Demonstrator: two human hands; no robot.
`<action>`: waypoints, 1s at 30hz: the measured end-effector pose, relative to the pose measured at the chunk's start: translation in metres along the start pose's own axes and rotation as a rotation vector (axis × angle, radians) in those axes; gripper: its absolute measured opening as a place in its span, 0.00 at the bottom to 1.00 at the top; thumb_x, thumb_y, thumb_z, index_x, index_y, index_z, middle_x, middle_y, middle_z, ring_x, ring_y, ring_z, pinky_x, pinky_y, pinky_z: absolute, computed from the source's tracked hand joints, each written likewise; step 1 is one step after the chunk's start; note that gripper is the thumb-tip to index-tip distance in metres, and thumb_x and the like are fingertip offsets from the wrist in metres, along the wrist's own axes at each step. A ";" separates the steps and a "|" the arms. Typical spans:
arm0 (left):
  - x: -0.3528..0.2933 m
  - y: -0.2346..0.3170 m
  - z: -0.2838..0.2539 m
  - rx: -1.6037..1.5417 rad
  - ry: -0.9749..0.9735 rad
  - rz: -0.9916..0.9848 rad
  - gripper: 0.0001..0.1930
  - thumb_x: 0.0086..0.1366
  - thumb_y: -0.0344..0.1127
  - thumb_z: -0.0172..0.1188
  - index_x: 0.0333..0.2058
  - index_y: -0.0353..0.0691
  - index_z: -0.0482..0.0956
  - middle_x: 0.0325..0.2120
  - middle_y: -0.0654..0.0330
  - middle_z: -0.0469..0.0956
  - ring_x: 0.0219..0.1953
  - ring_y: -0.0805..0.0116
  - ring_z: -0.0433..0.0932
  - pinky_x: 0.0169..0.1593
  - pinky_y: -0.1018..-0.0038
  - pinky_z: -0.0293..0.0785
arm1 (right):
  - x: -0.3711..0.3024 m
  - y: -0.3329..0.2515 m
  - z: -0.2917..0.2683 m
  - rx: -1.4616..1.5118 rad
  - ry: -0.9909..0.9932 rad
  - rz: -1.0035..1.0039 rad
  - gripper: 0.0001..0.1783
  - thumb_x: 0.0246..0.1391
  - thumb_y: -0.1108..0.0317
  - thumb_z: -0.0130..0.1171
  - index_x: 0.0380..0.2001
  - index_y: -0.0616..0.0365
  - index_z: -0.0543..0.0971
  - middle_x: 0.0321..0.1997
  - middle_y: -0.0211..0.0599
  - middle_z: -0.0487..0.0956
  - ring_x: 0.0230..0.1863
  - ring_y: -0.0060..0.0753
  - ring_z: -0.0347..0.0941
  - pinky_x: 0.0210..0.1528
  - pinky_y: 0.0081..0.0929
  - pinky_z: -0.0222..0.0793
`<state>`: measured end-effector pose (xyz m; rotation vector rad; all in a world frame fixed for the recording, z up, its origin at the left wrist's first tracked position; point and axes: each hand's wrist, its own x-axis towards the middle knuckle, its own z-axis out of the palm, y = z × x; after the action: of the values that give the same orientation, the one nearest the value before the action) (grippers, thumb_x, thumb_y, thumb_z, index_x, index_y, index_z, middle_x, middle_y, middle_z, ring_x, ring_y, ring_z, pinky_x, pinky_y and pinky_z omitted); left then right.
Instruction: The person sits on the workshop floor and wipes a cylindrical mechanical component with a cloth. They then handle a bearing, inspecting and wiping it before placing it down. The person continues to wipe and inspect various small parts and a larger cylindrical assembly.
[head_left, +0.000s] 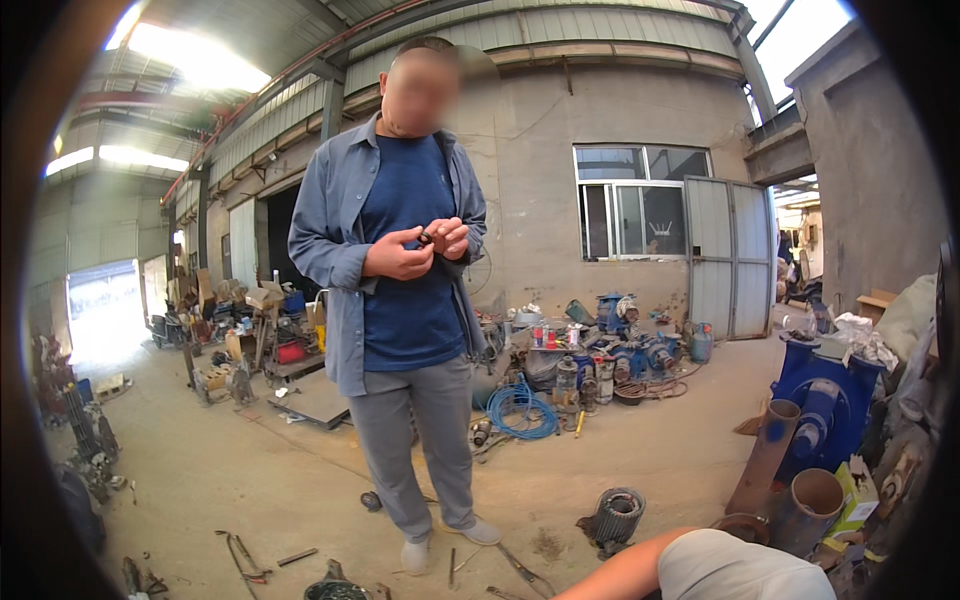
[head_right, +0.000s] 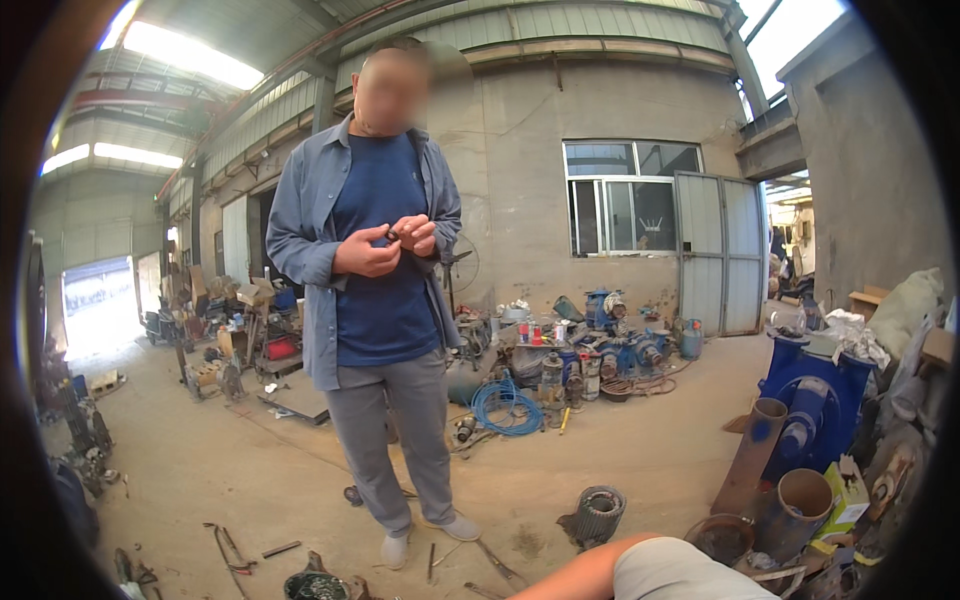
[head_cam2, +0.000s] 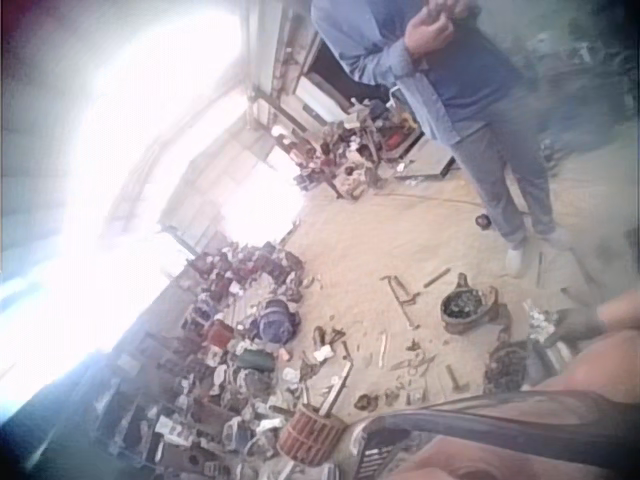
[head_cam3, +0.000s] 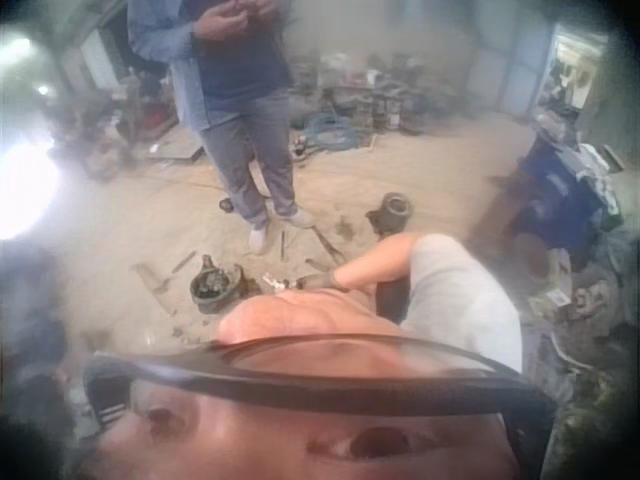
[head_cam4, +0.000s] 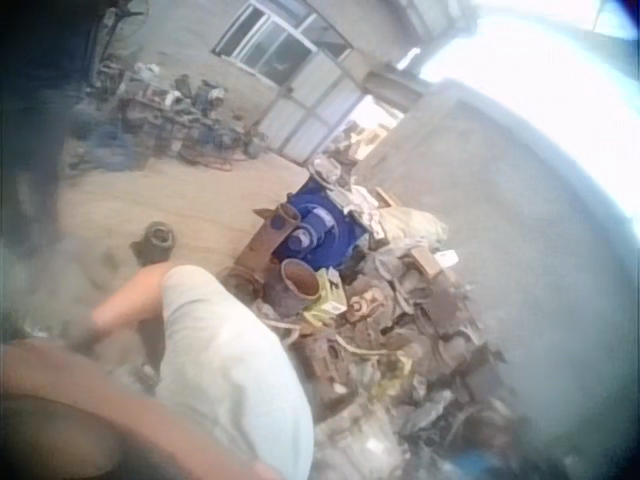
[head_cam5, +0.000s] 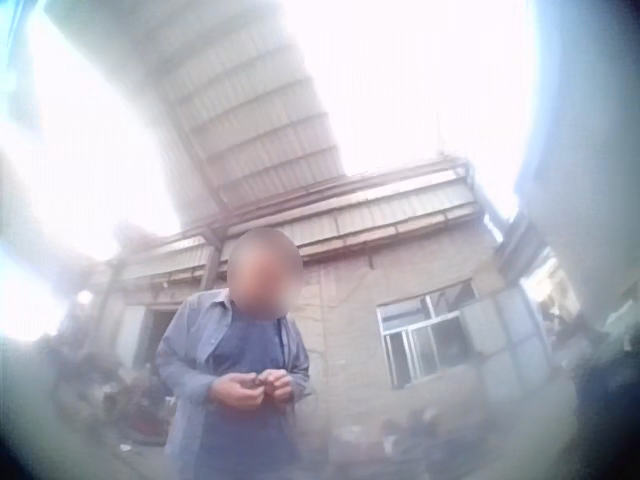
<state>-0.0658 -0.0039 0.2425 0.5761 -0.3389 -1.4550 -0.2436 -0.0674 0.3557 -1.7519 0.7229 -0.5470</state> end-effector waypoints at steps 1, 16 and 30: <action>0.002 -0.012 -0.008 -0.021 0.004 -0.001 0.41 0.79 0.72 0.38 0.73 0.44 0.66 0.67 0.54 0.74 0.66 0.52 0.74 0.73 0.54 0.68 | 0.002 0.012 0.006 -0.012 -0.023 0.005 0.45 0.59 0.47 0.75 0.71 0.58 0.72 0.71 0.42 0.76 0.72 0.37 0.69 0.74 0.38 0.63; -0.102 -0.129 -0.107 0.037 0.394 -0.175 0.42 0.80 0.71 0.38 0.72 0.39 0.68 0.65 0.51 0.77 0.64 0.54 0.78 0.71 0.57 0.73 | -0.026 0.230 0.077 0.770 -0.380 0.610 0.44 0.44 0.71 0.82 0.66 0.60 0.74 0.60 0.36 0.83 0.61 0.32 0.78 0.69 0.35 0.73; 0.028 -0.138 -0.136 0.688 0.082 -0.286 0.46 0.60 0.38 0.80 0.71 0.33 0.63 0.64 0.55 0.76 0.64 0.65 0.75 0.69 0.66 0.73 | 0.016 0.342 0.045 -0.212 0.017 -0.029 0.53 0.39 0.56 0.84 0.68 0.58 0.69 0.66 0.51 0.76 0.64 0.55 0.77 0.70 0.43 0.73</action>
<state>-0.1027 -0.0116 0.0500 1.2746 -0.7253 -1.5709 -0.2688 -0.1183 0.0153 -1.9589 0.7920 -0.5203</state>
